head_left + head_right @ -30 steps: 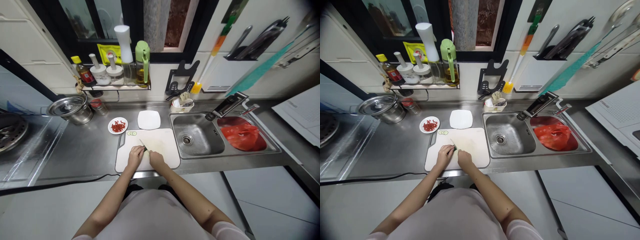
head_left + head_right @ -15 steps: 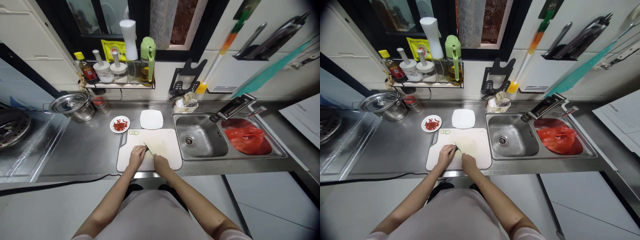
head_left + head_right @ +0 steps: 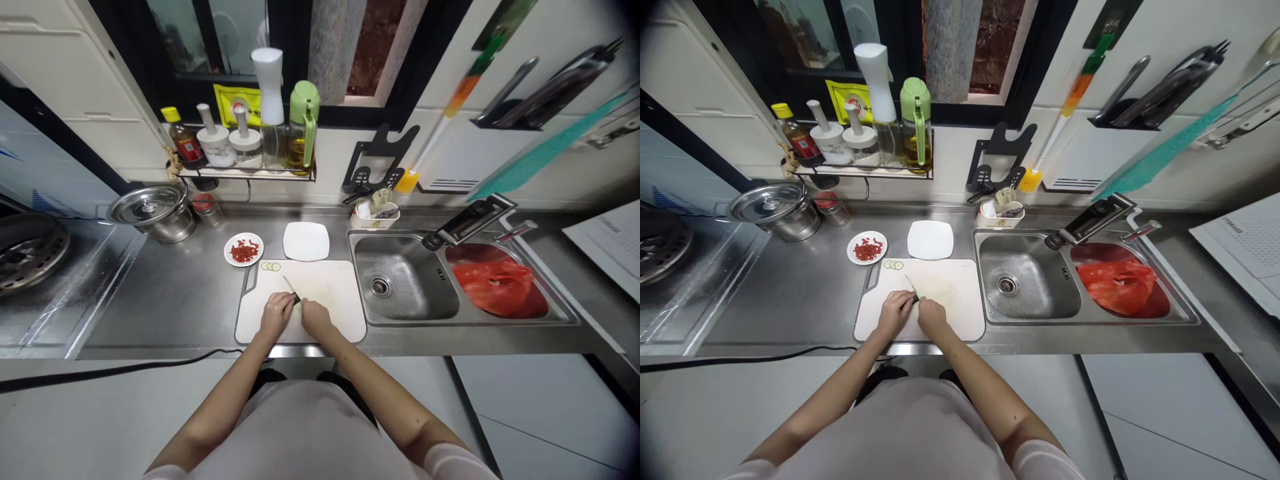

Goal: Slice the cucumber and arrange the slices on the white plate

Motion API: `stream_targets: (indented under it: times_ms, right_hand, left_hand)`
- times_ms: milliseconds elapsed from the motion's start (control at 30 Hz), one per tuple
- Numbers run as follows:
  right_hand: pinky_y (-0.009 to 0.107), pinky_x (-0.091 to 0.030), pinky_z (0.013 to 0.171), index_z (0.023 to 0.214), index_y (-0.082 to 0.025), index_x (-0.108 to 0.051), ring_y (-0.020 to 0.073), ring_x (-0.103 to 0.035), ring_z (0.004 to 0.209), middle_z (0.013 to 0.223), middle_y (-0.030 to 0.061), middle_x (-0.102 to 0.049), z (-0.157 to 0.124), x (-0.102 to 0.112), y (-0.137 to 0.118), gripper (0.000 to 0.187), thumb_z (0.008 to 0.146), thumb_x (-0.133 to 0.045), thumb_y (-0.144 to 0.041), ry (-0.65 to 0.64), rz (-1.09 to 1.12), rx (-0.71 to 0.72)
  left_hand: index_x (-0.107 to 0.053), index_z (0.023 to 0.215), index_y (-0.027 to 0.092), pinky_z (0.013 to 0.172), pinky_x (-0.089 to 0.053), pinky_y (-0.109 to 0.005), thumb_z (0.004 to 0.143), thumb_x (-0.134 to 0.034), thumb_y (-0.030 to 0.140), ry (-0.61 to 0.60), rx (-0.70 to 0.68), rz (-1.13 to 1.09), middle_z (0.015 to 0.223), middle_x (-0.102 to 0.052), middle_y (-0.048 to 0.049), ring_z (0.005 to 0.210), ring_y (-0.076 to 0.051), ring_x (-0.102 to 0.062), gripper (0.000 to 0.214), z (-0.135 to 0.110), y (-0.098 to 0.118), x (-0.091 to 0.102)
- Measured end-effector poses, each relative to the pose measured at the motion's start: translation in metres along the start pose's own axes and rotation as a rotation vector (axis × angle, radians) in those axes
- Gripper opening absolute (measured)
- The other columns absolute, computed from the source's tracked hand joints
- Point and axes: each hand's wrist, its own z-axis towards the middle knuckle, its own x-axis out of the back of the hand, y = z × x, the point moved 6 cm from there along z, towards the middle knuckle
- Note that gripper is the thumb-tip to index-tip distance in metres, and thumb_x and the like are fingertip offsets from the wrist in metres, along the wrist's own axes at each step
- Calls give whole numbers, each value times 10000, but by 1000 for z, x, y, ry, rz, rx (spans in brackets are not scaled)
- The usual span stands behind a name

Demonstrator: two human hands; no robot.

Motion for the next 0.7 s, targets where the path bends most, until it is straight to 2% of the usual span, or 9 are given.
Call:
stream_targets:
  times_ms: [367,533,700]
  right_hand:
    - [271,-445,719,1104,-126,-547,208,-642,945,1027,130,-670,16,11,-1,303,864,-364,-94,5,60,17]
    - [276,-438,711,1146,-133,-541,212,-639,933,1027,135,-671,10,14,8,309,891,-368,-149,20,92,7]
    - [295,-437,730,1146,-137,-529,219,-644,908,976,134,-672,-1,15,15,316,904,-325,-123,59,-5,12]
  left_hand:
    - [-686,1002,198,872,-481,-350,899,-500,208,-31,21,9,990,-684,-66,952,-185,-585,213,1,0,0]
    - [-686,982,203,878,-464,-338,903,-495,219,-84,78,39,969,-686,-55,941,-183,-589,207,4,1,0]
    - [-667,975,204,872,-453,-332,903,-496,245,-87,162,72,979,-683,-53,948,-189,-592,190,4,2,1]
